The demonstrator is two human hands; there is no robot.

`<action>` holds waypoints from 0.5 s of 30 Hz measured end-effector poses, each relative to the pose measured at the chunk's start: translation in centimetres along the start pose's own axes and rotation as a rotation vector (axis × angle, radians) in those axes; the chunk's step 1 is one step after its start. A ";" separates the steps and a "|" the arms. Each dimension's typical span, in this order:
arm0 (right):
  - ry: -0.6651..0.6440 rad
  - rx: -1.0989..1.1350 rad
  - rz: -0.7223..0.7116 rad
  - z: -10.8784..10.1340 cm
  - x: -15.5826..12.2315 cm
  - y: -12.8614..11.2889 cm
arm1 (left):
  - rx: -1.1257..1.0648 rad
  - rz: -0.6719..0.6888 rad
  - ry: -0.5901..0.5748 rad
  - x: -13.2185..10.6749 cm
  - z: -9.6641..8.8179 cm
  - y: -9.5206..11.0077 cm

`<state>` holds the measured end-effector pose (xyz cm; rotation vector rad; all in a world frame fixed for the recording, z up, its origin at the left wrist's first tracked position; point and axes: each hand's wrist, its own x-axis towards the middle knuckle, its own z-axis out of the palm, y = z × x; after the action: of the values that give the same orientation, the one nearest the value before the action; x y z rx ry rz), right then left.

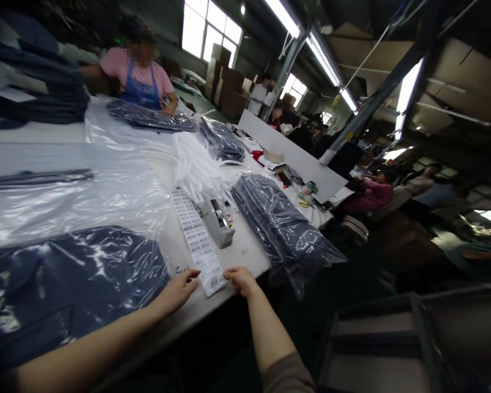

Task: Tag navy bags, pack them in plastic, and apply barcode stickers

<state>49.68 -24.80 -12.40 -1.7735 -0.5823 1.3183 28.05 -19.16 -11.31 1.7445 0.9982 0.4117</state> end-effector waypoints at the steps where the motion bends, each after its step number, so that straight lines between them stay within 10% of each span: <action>1: 0.000 -0.047 0.002 -0.1 0.7 0.1 | 0.083 0.053 -0.012 -0.3 0.1 0.2; 10: 0.012 -0.172 -0.133 -0.4 2.8 0.4 | 0.845 0.335 -0.385 -0.8 1.9 0.9; 15: 0.088 -0.072 -0.173 -0.5 3.6 1.4 | 0.879 0.335 -0.407 0.3 2.9 -0.3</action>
<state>51.24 -23.00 -15.44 -1.7861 -0.7244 1.1082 30.06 -20.66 -12.83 2.6612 0.6079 -0.2351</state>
